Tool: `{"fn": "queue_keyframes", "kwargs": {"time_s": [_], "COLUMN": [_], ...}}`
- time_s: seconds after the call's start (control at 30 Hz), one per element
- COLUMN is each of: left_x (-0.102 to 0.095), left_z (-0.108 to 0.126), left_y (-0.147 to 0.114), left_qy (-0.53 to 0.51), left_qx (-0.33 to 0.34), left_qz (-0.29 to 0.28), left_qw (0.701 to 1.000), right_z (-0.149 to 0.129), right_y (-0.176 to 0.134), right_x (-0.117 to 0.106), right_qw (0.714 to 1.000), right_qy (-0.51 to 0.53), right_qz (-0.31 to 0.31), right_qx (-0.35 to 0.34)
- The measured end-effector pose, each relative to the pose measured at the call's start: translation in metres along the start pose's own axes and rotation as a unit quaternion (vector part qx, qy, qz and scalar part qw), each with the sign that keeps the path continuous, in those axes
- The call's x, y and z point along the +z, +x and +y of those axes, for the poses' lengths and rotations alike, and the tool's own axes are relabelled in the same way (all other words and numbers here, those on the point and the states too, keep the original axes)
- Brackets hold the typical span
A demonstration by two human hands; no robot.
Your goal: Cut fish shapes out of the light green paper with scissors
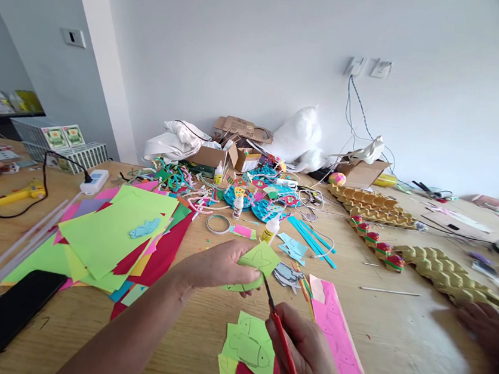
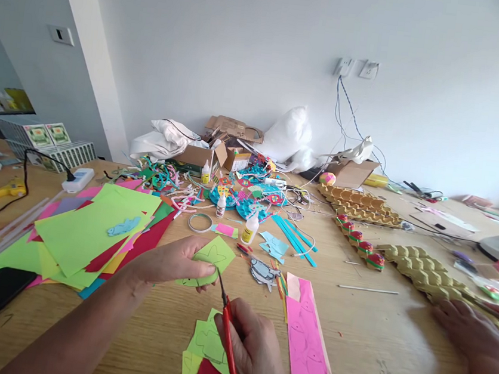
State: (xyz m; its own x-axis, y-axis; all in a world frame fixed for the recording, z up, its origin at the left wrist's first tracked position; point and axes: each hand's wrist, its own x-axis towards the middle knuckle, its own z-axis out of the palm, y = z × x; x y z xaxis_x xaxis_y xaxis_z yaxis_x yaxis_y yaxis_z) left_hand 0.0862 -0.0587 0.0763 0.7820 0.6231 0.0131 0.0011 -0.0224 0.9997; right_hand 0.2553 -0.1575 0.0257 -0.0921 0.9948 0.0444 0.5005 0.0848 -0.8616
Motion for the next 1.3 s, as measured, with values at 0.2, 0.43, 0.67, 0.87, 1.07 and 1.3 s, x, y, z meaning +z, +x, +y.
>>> {"fn": "queue_keyframes", "kwargs": {"time_s": [0.2,0.43,0.67,0.87,1.07,1.3], "left_x": [0.001,0.004,0.005,0.006,0.005,0.004], "left_z": [-0.003,-0.005,-0.003,-0.001,0.0,0.002], "left_y": [0.002,0.004,0.003,0.003,0.003,0.003], "left_qy": [-0.021,-0.026,-0.03,-0.023,-0.019,-0.011], "left_qx": [0.006,0.022,0.025,0.031,0.032,0.014], "left_qz": [0.002,0.023,0.006,-0.012,-0.025,-0.035], "left_qw": [1.0,0.999,0.999,0.999,0.999,0.999], "right_z": [-0.003,-0.002,-0.004,-0.004,-0.001,-0.002], "right_y": [0.0,-0.001,-0.001,-0.002,-0.002,-0.003], "right_x": [-0.002,0.003,0.002,0.001,-0.002,-0.007], "right_qw": [0.999,0.992,0.993,0.994,0.997,0.999], "right_qy": [0.03,0.115,0.118,0.106,0.062,-0.011], "right_qz": [0.009,-0.008,-0.011,-0.02,-0.021,-0.024], "right_qx": [0.025,0.055,0.032,0.032,0.028,0.018]}}
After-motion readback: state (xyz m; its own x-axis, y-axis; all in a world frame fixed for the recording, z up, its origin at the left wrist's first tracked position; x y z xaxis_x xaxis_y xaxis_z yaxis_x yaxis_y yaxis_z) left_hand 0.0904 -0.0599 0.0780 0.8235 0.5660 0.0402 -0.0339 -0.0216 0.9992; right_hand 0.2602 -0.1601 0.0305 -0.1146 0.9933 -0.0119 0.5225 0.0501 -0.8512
